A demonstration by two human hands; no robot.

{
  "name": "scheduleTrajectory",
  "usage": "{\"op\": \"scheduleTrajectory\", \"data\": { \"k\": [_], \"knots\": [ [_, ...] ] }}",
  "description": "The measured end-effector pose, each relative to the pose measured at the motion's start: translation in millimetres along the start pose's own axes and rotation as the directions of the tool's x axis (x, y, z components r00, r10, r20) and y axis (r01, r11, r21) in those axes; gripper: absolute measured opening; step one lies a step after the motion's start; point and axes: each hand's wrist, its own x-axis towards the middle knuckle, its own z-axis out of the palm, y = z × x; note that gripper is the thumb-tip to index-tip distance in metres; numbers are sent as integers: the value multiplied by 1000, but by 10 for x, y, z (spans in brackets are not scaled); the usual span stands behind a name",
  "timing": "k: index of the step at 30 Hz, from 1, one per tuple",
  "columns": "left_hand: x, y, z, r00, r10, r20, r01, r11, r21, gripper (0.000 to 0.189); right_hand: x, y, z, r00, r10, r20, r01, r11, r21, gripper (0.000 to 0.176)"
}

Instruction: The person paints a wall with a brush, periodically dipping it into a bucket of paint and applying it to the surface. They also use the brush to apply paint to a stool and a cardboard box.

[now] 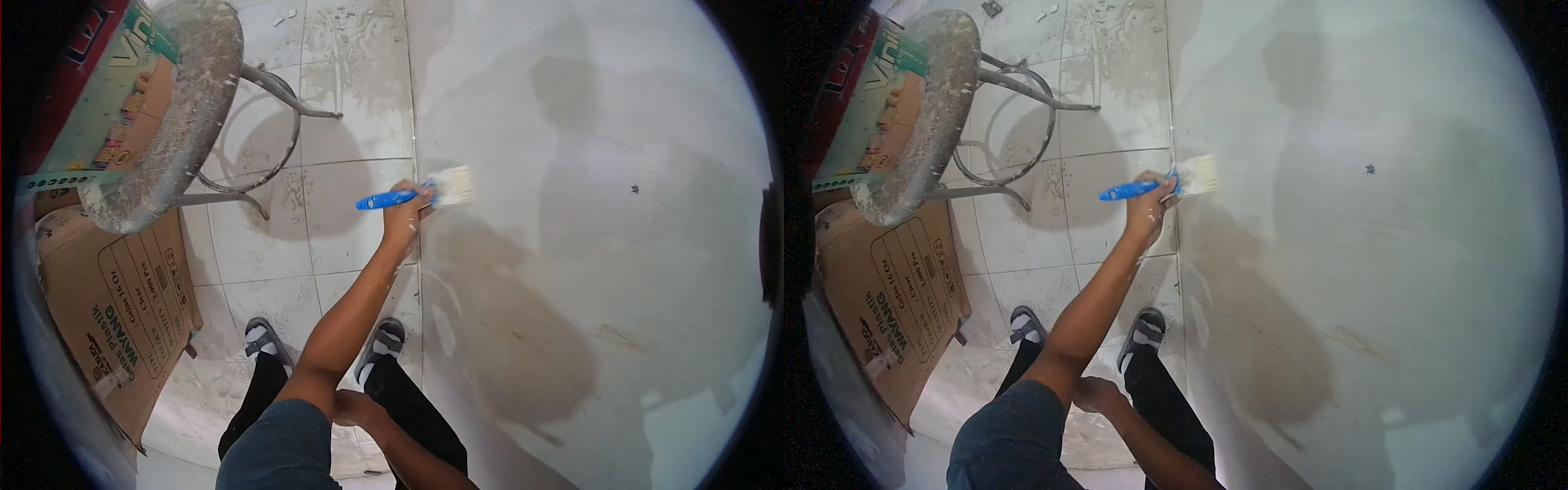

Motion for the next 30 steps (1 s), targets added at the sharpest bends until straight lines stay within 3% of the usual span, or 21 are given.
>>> {"op": "scheduleTrajectory", "data": {
  "k": [2,4,6,7,8,9,11,13,16,18,19,21,22,23,24,25,26,27,28,29,30],
  "knots": [
    [388,-590,-534,996,45,-79,-31,983,179,13,-82,-93,-118,998,-70,4,70,997,-24,46],
    [380,-773,-518,983,97,-154,-40,940,339,13,-370,-356,-440,995,30,97,-21,995,-93,52],
    [-43,-683,8,930,367,14,-330,819,469,12,-148,-64,-191,999,-20,45,21,1000,-2,54],
    [-470,-218,367,973,219,68,-229,917,327,12,-13,85,-10,997,-72,-10,72,993,89,56],
    [-621,-36,642,908,407,95,-415,851,323,13,88,181,129,997,-79,-14,80,993,89,56],
    [-754,214,867,901,406,150,-431,875,219,13,187,256,255,981,-149,-123,166,977,135,56],
    [-940,721,1189,890,406,208,-435,893,116,13,302,252,310,947,-214,-238,258,950,174,56],
    [-935,1187,1306,957,36,287,7,989,-146,14,358,199,268,959,-241,-145,261,956,135,56],
    [-284,602,919,995,-42,94,48,997,-64,15,44,-192,-51,984,-176,-29,172,979,-112,57],
    [315,-90,319,961,272,-44,-232,886,402,14,-87,-342,-237,987,-158,-18,157,986,-56,58],
    [275,-80,260,963,265,-51,-224,889,399,14,-119,-364,-242,990,-139,-2,139,990,7,58],
    [228,-73,230,941,275,-196,-76,738,670,12,-82,-350,-231,993,-113,40,111,993,37,58],
    [78,36,431,963,216,-159,-103,846,522,10,-48,-339,-250,992,-99,76,94,993,65,59],
    [-4,-76,649,885,466,-5,-405,775,484,11,25,-282,-181,992,-99,72,94,993,72,59],
    [-98,-147,794,721,682,124,-664,628,405,13,163,-121,21,980,-187,-72,197,965,175,59],
    [-634,331,1068,794,573,202,-606,718,344,14,374,141,327,943,-252,-219,305,917,258,60],
    [-952,639,1229,807,525,271,-585,774,241,14,1365,663,1128,832,-303,-464,501,769,396,64],
    [-1116,758,1221,808,522,274,-583,775,243,14,1253,493,1020,831,-303,-466,504,766,399,64],
    [-1239,857,1170,931,225,288,-228,973,-25,14,955,500,915,868,-289,-404,433,838,333,64],
    [-1288,920,1114,921,-72,382,188,943,-276,15,795,361,726,904,-264,-336,357,900,252,64],
    [-1160,766,942,897,-147,416,267,932,-246,21,621,232,568,933,-230,-277,281,946,160,65]
  ]
}}
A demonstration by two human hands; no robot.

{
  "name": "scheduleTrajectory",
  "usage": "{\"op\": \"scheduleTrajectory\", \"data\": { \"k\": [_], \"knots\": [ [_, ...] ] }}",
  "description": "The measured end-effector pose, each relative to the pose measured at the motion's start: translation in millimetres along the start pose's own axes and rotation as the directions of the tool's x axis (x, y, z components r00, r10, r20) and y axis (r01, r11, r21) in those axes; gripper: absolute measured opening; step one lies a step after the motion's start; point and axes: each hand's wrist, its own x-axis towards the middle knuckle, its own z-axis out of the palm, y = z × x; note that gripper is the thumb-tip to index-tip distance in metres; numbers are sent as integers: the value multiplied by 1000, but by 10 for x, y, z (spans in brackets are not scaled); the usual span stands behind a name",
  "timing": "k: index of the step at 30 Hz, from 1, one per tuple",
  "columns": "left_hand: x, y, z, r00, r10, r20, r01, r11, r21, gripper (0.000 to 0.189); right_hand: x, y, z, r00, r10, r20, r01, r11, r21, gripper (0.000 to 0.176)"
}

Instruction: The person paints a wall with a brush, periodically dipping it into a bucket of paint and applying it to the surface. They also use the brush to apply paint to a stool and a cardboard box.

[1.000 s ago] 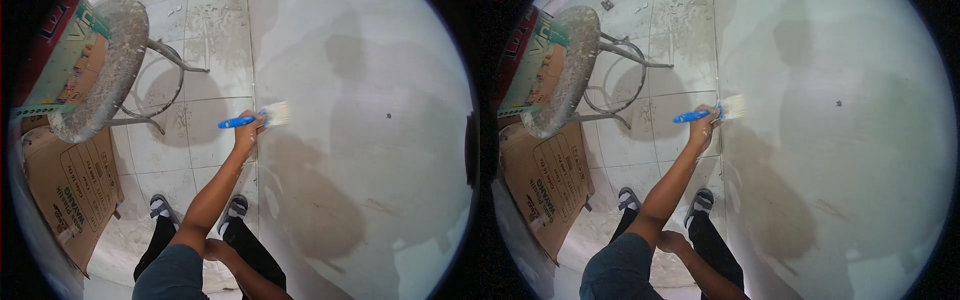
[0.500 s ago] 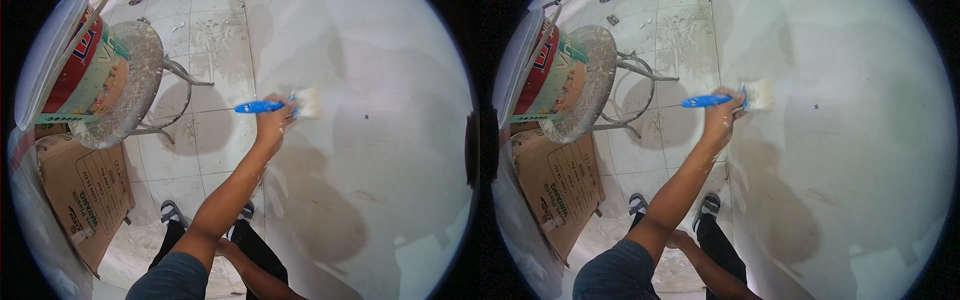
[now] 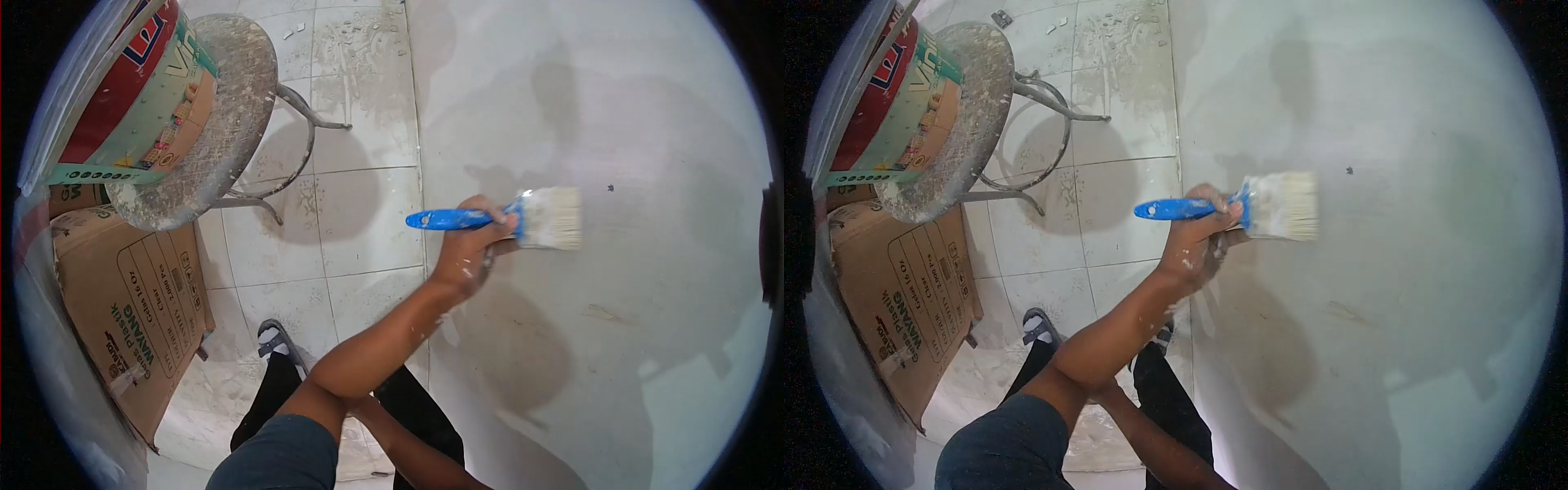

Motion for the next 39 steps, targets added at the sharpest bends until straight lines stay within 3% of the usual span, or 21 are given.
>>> {"op": "scheduleTrajectory", "data": {
  "k": [2,5,6,7,9,10,11,14,16,18,20,22,24,28,29,30,31,33,34,36,39],
  "knots": [
    [256,-270,-688,990,-100,-99,95,994,-49,19,-189,-407,-331,991,111,78,-92,971,-220,65],
    [644,-552,-1937,935,104,-338,-36,979,201,15,-146,-411,-483,938,290,188,-240,939,-246,65],
    [737,-617,-2327,887,192,-421,-48,943,329,13,-25,-41,-233,969,215,121,-216,976,-4,58],
    [752,-668,-2525,885,197,-422,-50,941,334,13,-35,-53,-229,970,210,125,-211,978,-4,58],
    [804,-786,-2716,703,488,-517,183,579,795,12,-89,-114,-203,961,243,132,-246,969,5,57],
    [866,-903,-2541,656,580,-484,67,593,802,12,-131,-174,-195,954,267,133,-271,963,11,56],
    [902,-1039,-2363,725,557,-406,0,589,808,12,-176,-232,-181,947,291,135,-297,955,27,55],
    [328,-635,-1290,892,296,-341,-105,870,482,12,-328,-435,-139,925,336,175,-355,930,94,53],
    [-95,-298,-813,856,503,117,-380,459,803,10,-416,-570,-125,926,324,195,-351,928,127,51],
    [-729,235,-292,954,297,-46,-162,638,753,9,-472,-665,-123,933,275,232,-316,934,166,50],
    [-1380,768,218,927,325,-189,-196,847,494,13,-477,-266,325,980,187,66,-198,890,411,31],
    [-2033,1420,673,844,385,-375,-113,810,576,19,-747,-471,436,976,164,-142,-58,827,559,26],
    [-2593,2115,1169,833,520,-188,-311,722,617,29,-1087,-683,516,965,202,-165,-5,648,762,26],
    [-2911,3386,1811,582,808,87,-606,360,709,28,-1776,-1124,530,874,214,-436,124,770,626,21],
    [-2702,3508,2021,398,916,54,-510,173,842,22,-1894,-1136,503,835,201,-512,176,785,595,21],
    [-2563,3792,2083,508,855,105,-438,152,886,19,-2028,-1236,453,819,230,-525,157,791,591,22],
    [-2352,4043,1940,518,833,193,-371,15,928,16,-2214,-1363,383,801,259,-540,137,798,587,23],
    [-1803,4397,1748,627,769,127,23,-181,983,22,-2568,-1579,337,734,348,-583,85,805,588,24],
    [-1576,4466,1572,610,768,197,81,-307,948,26,-2666,-1621,354,710,367,-601,29,837,546,26],
    [-1395,4417,1594,699,703,132,194,-364,911,27,-2782,-1557,468,696,394,-600,20,825,565,26],
    [-1081,4439,1135,692,699,179,233,-451,861,27,-2876,-1459,707,681,429,-593,8,806,592,25]
  ]
}}
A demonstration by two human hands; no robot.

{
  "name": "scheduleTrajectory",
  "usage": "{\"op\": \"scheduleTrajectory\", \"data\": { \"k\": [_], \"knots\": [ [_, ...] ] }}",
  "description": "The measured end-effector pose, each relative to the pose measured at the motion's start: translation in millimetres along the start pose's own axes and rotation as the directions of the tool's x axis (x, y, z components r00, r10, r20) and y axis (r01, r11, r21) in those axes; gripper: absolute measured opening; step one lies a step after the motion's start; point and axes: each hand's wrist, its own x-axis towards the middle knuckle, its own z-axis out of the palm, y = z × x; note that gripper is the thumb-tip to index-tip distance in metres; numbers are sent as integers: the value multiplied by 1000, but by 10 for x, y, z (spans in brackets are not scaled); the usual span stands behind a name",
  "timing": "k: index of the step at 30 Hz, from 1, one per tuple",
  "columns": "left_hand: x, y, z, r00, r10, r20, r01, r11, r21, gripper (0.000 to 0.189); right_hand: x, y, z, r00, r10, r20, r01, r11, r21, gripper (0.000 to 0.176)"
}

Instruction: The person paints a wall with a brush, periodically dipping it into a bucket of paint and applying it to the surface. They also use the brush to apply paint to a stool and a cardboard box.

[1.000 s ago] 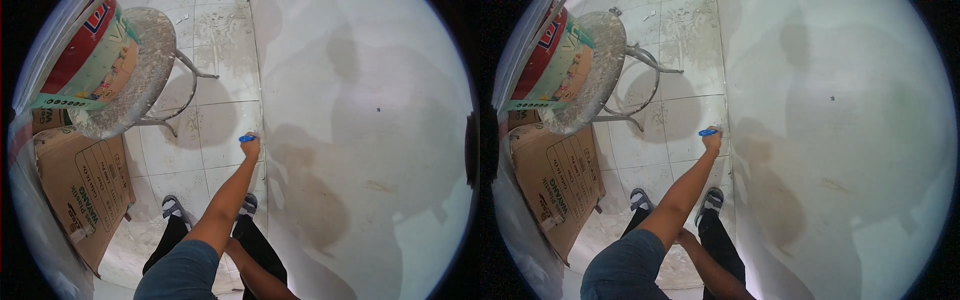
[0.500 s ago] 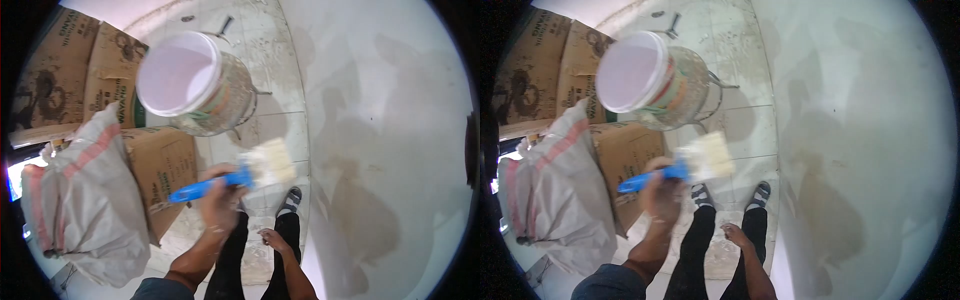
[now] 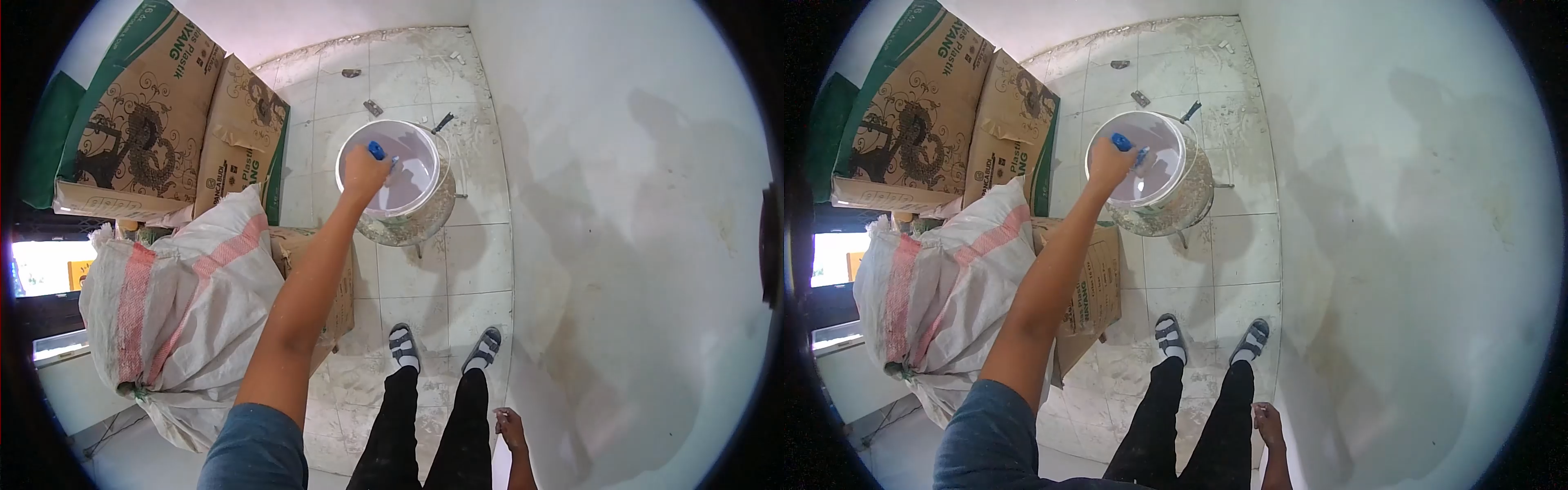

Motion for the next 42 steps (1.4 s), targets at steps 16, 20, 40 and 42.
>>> {"op": "scheduleTrajectory", "data": {
  "k": [16,20,40,42],
  "knots": [
    [-336,187,-954,973,-70,219,225,492,-841,23,-292,260,476,978,-15,-210,39,993,114,21],
    [-664,-157,-1220,937,-212,277,308,127,-943,27,-263,116,512,968,-38,-246,70,990,125,20],
    [-3410,184,3520,686,4,728,655,-441,-614,38,1383,1373,1186,966,-186,182,111,926,361,29],
    [-3350,338,3897,666,30,745,679,-438,-589,38,1482,1586,1183,970,-102,222,1,911,413,32]
  ]
}}
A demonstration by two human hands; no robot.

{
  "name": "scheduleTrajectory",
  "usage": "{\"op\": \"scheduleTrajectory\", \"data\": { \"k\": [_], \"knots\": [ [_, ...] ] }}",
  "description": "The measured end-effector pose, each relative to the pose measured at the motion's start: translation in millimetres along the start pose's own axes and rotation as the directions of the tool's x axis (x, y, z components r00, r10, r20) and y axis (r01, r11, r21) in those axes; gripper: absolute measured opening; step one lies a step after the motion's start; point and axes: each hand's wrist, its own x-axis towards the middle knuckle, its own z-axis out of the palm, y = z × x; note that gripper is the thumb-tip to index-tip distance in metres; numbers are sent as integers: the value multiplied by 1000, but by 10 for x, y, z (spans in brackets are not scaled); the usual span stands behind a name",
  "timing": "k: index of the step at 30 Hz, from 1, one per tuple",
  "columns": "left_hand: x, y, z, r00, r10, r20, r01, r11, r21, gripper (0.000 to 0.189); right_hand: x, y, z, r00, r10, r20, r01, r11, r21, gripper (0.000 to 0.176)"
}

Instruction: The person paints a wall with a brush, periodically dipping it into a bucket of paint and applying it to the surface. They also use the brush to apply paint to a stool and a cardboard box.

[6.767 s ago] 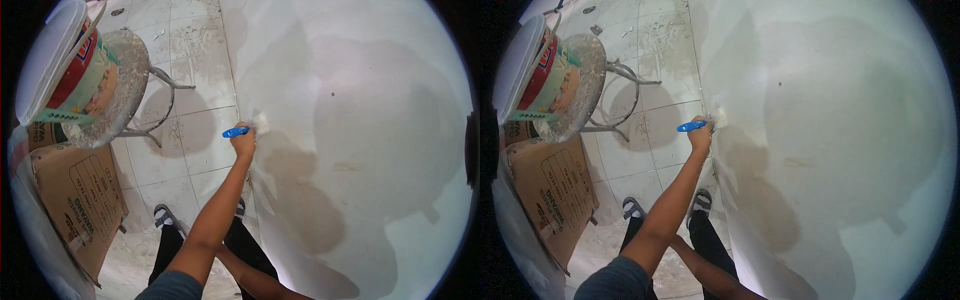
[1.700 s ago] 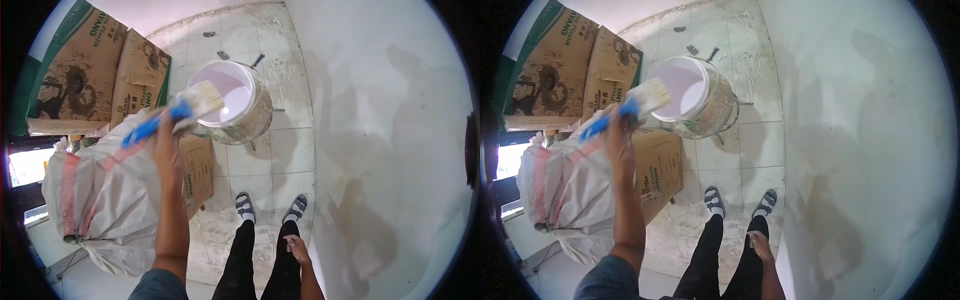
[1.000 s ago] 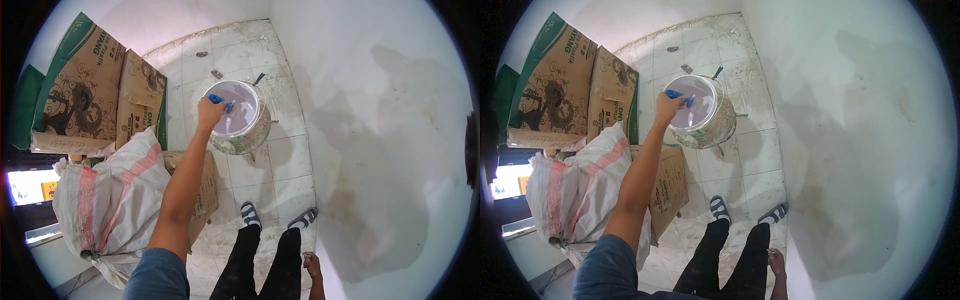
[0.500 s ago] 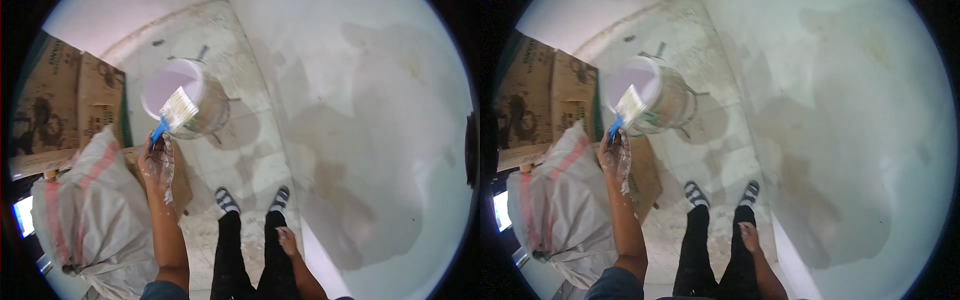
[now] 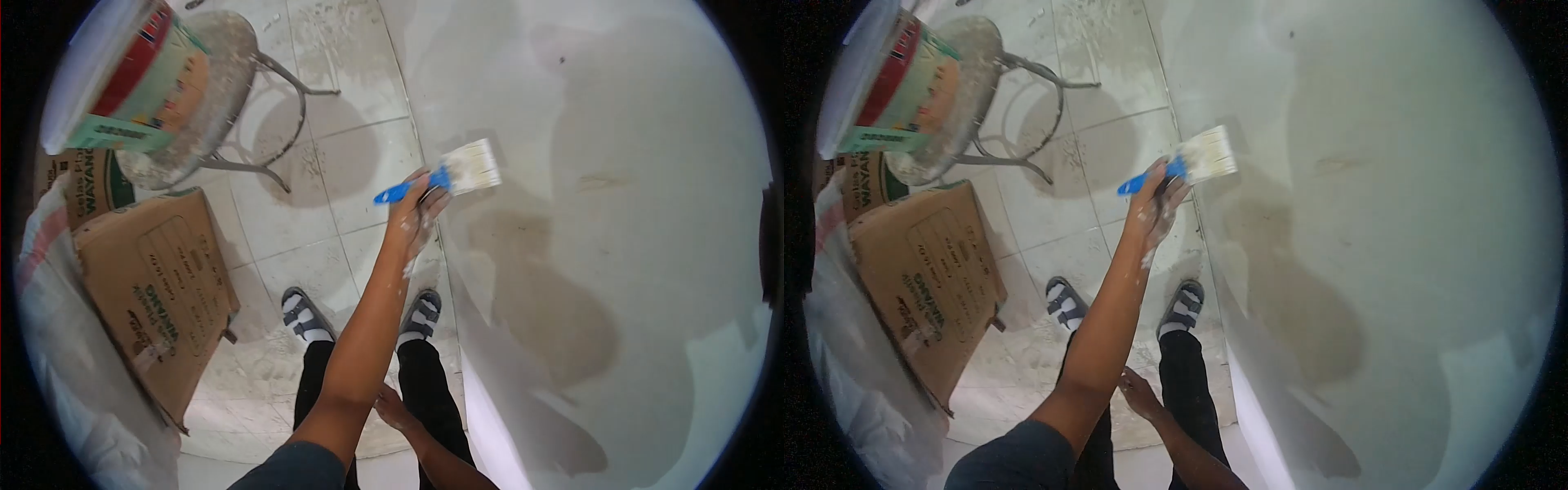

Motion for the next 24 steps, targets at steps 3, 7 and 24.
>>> {"op": "scheduleTrajectory", "data": {
  "k": [3,7,24],
  "knots": [
    [358,-261,-163,992,-96,84,79,980,181,36,50,4,-43,995,50,91,-65,983,172,42],
    [844,-461,-988,996,29,-83,-14,986,169,27,116,51,-61,989,100,107,-129,939,319,35],
    [693,-558,-492,967,218,-133,-193,965,177,15,213,134,-418,921,278,272,-351,896,274,46]
  ]
}}
